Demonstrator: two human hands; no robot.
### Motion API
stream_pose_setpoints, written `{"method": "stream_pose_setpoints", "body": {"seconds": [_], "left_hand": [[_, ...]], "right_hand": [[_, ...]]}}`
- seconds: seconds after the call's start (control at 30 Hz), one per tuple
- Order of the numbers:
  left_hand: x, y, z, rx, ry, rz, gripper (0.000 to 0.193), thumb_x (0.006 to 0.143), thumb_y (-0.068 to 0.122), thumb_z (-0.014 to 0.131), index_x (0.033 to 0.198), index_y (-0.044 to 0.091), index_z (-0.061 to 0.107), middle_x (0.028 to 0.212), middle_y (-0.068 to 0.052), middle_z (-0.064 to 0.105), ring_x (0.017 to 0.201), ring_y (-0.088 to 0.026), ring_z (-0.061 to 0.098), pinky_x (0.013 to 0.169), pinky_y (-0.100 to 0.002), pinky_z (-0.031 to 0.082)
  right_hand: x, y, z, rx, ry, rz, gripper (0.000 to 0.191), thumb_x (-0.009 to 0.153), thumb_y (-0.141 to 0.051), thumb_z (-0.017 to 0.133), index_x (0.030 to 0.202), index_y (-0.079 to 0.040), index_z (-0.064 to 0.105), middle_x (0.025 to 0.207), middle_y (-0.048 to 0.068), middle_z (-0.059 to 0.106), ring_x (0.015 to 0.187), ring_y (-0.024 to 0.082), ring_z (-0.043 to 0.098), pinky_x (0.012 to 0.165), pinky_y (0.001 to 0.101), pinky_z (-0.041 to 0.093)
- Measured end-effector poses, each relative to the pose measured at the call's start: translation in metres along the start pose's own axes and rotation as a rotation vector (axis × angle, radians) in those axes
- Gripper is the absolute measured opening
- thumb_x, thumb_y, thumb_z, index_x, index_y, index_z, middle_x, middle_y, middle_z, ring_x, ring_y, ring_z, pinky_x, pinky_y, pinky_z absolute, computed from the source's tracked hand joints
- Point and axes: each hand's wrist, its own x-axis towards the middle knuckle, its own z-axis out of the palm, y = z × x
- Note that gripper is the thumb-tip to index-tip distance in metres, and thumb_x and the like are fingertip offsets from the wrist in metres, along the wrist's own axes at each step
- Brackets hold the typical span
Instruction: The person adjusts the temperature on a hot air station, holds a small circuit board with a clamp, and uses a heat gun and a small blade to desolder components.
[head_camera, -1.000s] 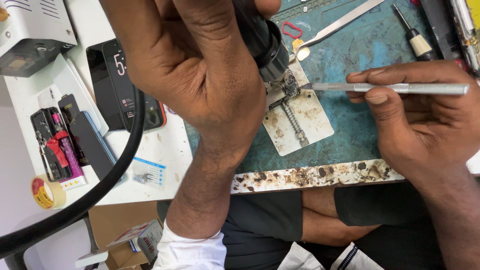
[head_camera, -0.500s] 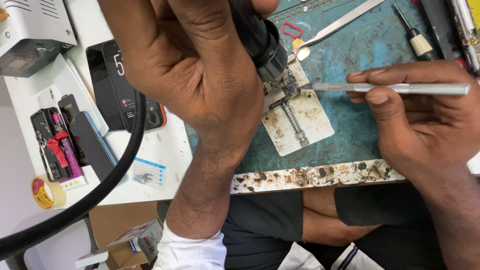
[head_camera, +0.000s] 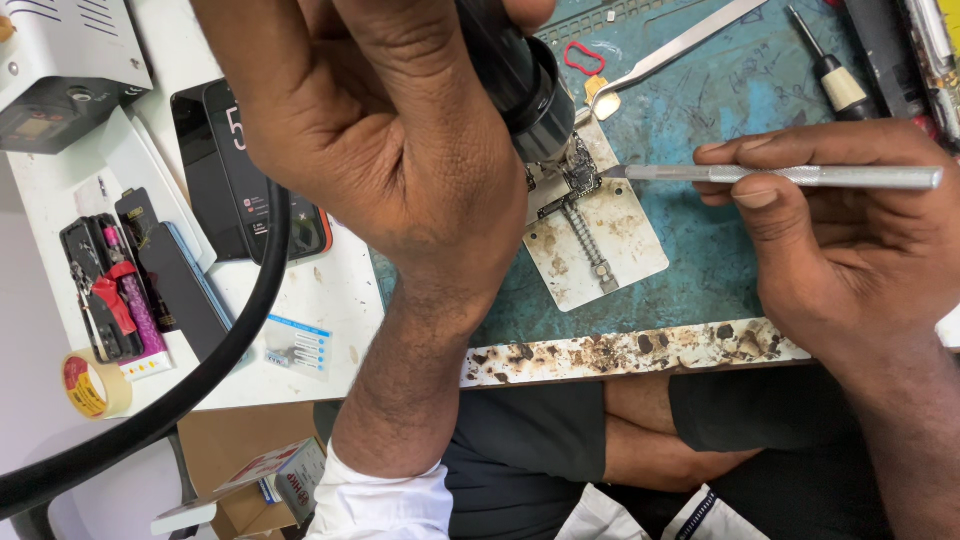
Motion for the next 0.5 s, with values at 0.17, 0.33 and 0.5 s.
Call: {"method": "stream_pose_setpoints", "body": {"seconds": [0.17, 0.33, 0.5], "left_hand": [[-0.0004, -0.0007, -0.0006, -0.002, 0.001, -0.001, 0.012, 0.118, 0.018, 0.055, 0.125, 0.009, 0.058, 0.083, -0.015, 0.068, 0.064, -0.021, 0.07, 0.057, -0.028, 0.056], [-0.0012, -0.0016, -0.002, -0.004, 0.003, -0.003, 0.012, 0.118, 0.018, 0.055, 0.126, 0.009, 0.058, 0.083, -0.016, 0.068, 0.064, -0.022, 0.07, 0.057, -0.028, 0.056], [-0.0022, -0.0021, -0.002, -0.006, 0.009, -0.002, 0.012, 0.118, 0.018, 0.055, 0.127, 0.009, 0.058, 0.083, -0.016, 0.069, 0.064, -0.022, 0.07, 0.057, -0.028, 0.057]], "right_hand": [[0.0009, 0.001, 0.0003, 0.01, -0.002, -0.014, 0.015, 0.109, -0.004, 0.059, 0.116, 0.006, 0.05, 0.106, 0.026, 0.068, 0.105, 0.03, 0.074, 0.086, 0.0345, 0.067], [0.0006, 0.0005, -0.0003, -0.008, -0.008, -0.006, 0.015, 0.109, -0.004, 0.058, 0.116, 0.007, 0.05, 0.106, 0.027, 0.068, 0.109, 0.031, 0.074, 0.087, 0.0354, 0.067], [0.0014, 0.001, -0.0002, -0.006, -0.007, -0.027, 0.016, 0.109, -0.004, 0.059, 0.116, 0.007, 0.05, 0.106, 0.027, 0.068, 0.108, 0.031, 0.074, 0.086, 0.035, 0.067]]}}
